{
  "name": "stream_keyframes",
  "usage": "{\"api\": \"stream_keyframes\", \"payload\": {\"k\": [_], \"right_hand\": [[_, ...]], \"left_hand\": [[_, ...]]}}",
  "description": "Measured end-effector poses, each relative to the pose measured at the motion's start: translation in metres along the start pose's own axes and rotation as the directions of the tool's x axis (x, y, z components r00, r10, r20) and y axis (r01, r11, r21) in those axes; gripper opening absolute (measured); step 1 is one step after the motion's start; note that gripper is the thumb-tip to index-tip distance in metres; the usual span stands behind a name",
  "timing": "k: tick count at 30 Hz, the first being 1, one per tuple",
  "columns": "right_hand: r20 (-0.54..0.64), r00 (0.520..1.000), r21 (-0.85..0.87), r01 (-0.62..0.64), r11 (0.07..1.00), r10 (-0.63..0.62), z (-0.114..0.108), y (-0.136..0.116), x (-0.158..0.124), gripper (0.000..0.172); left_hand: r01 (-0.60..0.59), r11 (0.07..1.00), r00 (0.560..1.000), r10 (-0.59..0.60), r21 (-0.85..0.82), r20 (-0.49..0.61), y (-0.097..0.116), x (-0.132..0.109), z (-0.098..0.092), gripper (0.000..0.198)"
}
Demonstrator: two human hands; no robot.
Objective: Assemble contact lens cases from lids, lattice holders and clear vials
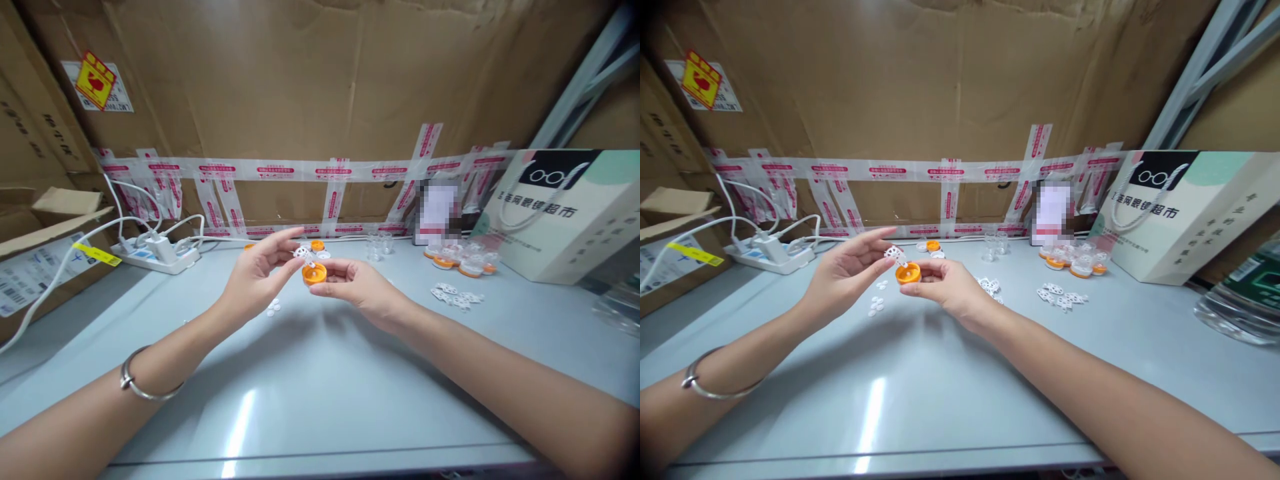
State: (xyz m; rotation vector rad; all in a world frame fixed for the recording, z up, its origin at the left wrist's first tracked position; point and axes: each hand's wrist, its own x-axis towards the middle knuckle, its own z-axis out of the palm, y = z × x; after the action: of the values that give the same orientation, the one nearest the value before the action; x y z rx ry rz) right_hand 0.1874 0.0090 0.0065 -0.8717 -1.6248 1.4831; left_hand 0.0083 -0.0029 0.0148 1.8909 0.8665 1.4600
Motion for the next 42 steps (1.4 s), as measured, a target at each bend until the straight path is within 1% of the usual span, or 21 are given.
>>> {"api": "stream_keyframes", "payload": {"k": [2,4,6,8,13,16,20,28,32,35,38,42], "right_hand": [[0.002,1.000,0.013,0.023,1.000,-0.023,0.003,-0.006,-0.004,0.032],[-0.006,0.999,0.011,0.035,0.999,-0.035,0.006,-0.011,-0.007,0.028],[-0.003,0.999,0.010,0.044,0.999,-0.044,0.009,-0.013,-0.010,0.026],[0.000,0.998,0.013,0.059,0.998,-0.059,0.011,-0.014,-0.013,0.027],[-0.031,0.995,-0.015,0.099,0.995,-0.099,0.012,-0.017,-0.015,0.028],[-0.031,0.995,-0.026,0.094,0.995,-0.095,0.012,-0.018,-0.015,0.029],[-0.016,0.996,-0.010,0.082,0.997,-0.082,0.012,-0.020,-0.015,0.024],[0.007,0.997,-0.011,0.074,0.997,-0.074,0.013,-0.022,-0.015,0.017],[0.021,0.999,0.001,0.050,0.999,-0.050,0.014,-0.022,-0.016,0.018],[0.002,1.000,0.017,0.030,0.999,-0.030,0.015,-0.023,-0.017,0.019],[-0.025,0.999,0.021,0.035,0.999,-0.034,0.016,-0.023,-0.017,0.020],[-0.032,0.999,0.010,0.041,0.999,-0.040,0.016,-0.022,-0.016,0.019]], "left_hand": [[-0.035,0.999,0.999,0.034,-0.010,-0.030,0.003,0.001,-0.001,0.035],[-0.049,0.999,0.997,0.048,-0.013,-0.057,0.006,0.001,-0.001,0.026],[-0.044,0.999,0.997,0.043,-0.010,-0.066,0.008,0.002,-0.001,0.019],[-0.025,1.000,0.998,0.024,-0.012,-0.053,0.010,0.002,-0.001,0.015],[-0.008,0.999,0.999,0.006,-0.052,-0.035,0.016,0.002,-0.001,0.015],[-0.056,0.998,0.998,0.054,-0.043,-0.036,0.020,0.001,0.000,0.015],[-0.129,0.992,0.991,0.129,-0.001,-0.024,0.023,-0.001,0.001,0.015],[-0.237,0.967,0.972,0.237,0.099,0.011,0.021,-0.001,0.001,0.017],[-0.251,0.958,0.968,0.248,0.136,0.039,0.021,0.000,0.000,0.017],[-0.264,0.954,0.964,0.262,0.140,0.032,0.021,0.000,0.000,0.016],[-0.277,0.949,0.961,0.275,0.150,0.029,0.020,0.000,0.001,0.015],[-0.282,0.947,0.959,0.280,0.154,0.034,0.017,0.001,0.002,0.014]]}}
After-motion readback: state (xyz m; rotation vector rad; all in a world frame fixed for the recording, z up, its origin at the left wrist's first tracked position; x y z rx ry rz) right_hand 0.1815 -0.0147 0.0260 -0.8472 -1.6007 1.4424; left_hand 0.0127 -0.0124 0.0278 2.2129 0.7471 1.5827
